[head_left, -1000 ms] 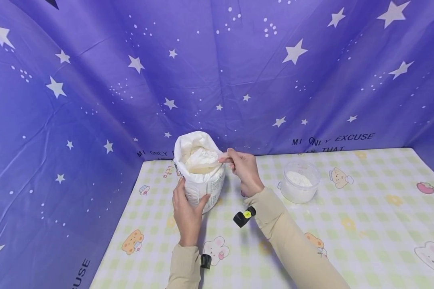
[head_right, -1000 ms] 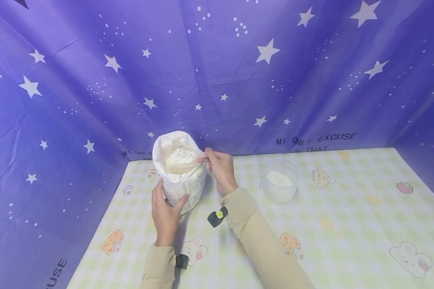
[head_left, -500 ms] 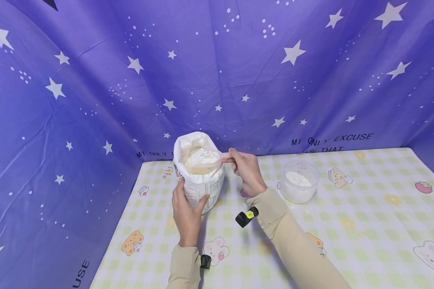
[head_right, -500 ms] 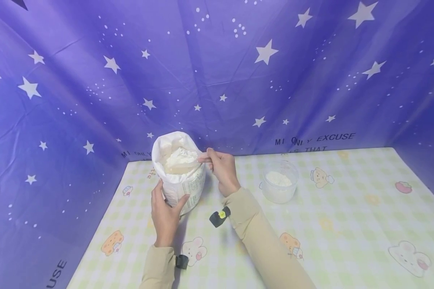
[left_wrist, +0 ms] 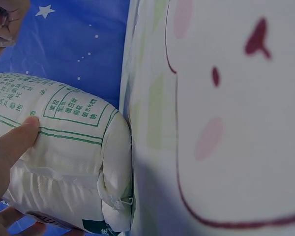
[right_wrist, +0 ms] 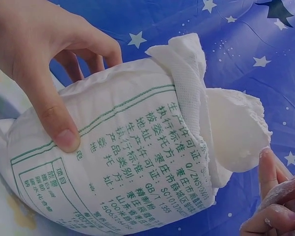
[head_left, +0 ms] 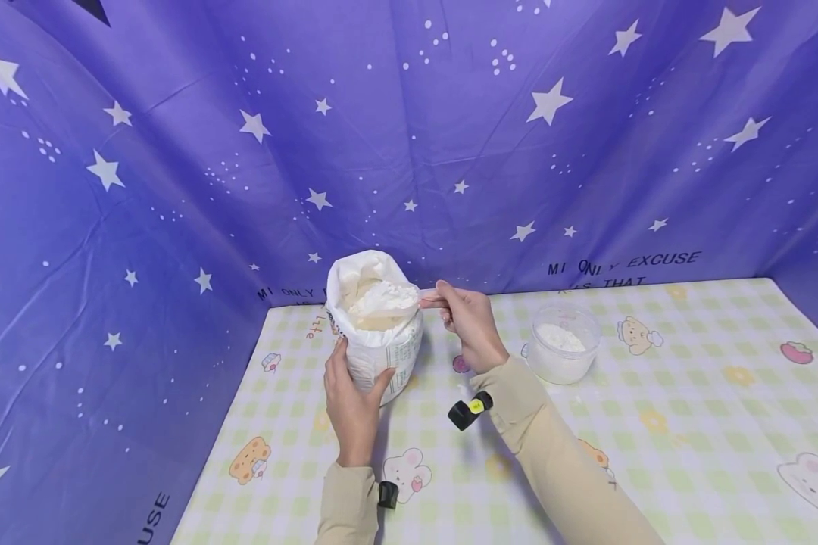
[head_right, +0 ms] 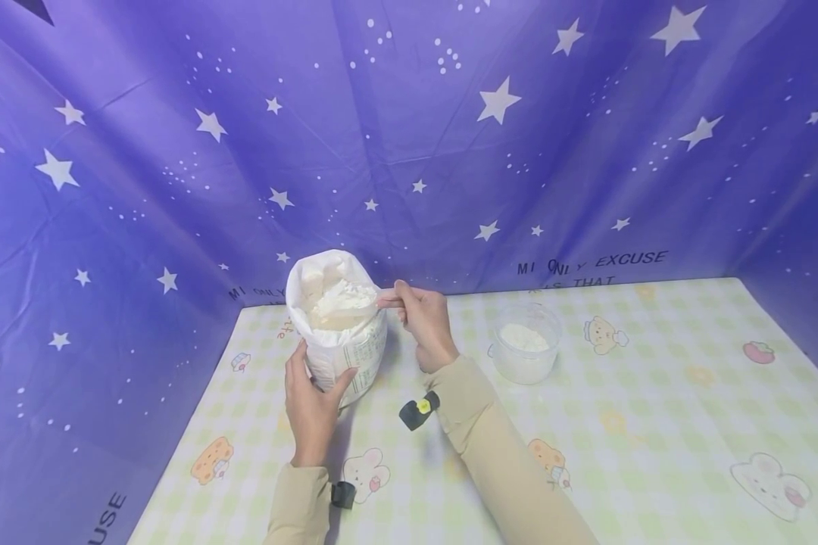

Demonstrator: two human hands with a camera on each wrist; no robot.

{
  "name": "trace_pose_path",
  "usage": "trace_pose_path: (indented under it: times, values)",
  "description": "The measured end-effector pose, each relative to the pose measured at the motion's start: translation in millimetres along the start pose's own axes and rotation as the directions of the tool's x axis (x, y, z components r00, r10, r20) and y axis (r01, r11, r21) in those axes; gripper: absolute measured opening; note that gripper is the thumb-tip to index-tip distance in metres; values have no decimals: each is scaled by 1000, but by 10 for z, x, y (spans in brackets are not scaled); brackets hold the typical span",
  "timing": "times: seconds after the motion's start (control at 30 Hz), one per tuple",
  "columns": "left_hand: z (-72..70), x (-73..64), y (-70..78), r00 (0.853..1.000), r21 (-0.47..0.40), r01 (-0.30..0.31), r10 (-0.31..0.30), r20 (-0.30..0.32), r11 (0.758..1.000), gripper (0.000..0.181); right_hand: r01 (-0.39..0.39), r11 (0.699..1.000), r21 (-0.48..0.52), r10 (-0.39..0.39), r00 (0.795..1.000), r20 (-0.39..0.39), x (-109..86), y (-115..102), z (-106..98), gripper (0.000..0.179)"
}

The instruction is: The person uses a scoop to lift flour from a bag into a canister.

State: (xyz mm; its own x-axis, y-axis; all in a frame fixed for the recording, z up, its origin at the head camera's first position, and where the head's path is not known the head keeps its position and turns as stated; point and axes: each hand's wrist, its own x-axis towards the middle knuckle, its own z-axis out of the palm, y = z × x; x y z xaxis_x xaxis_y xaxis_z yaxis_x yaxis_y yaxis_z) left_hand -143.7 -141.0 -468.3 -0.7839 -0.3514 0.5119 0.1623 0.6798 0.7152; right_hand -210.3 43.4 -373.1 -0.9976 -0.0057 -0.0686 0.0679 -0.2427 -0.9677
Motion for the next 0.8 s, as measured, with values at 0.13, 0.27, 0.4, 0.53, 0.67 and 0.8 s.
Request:
trace_pose_path:
  times: [0.13, 0.27, 0.4, 0.53, 0.67, 0.8]
  values:
    - [3, -3, 2, 1000, 2, 0, 0, -1, 1000, 87, 2, 1000, 7, -2, 1000, -8, -6, 4, -24, 38]
    - [5, -4, 1, 1000, 5, 4, -4, 1, 1000, 87, 4, 1000, 12, -3, 1000, -11, -9, 11, -56, 38]
    - [1, -8, 6, 1000, 7, 4, -5, 3, 1000, 87, 15, 1000, 11, -15, 1000, -16, -21, 6, -89, 37]
    - [2, -8, -3, 1000, 10, 6, -7, 10, 1000, 87, 22, 1000, 5, -22, 1000, -15, -36, -16, -120, 37]
    - [4, -5, -8, 1000, 16, 15, -16, 18, 1000, 87, 19, 1000, -1, -19, 1000, -16, -49, -38, -153, 37]
    - [2, -6, -9, 1000, 22, 8, -9, 11, 1000, 87, 18, 1000, 5, -18, 1000, -24, -60, -39, -183, 38]
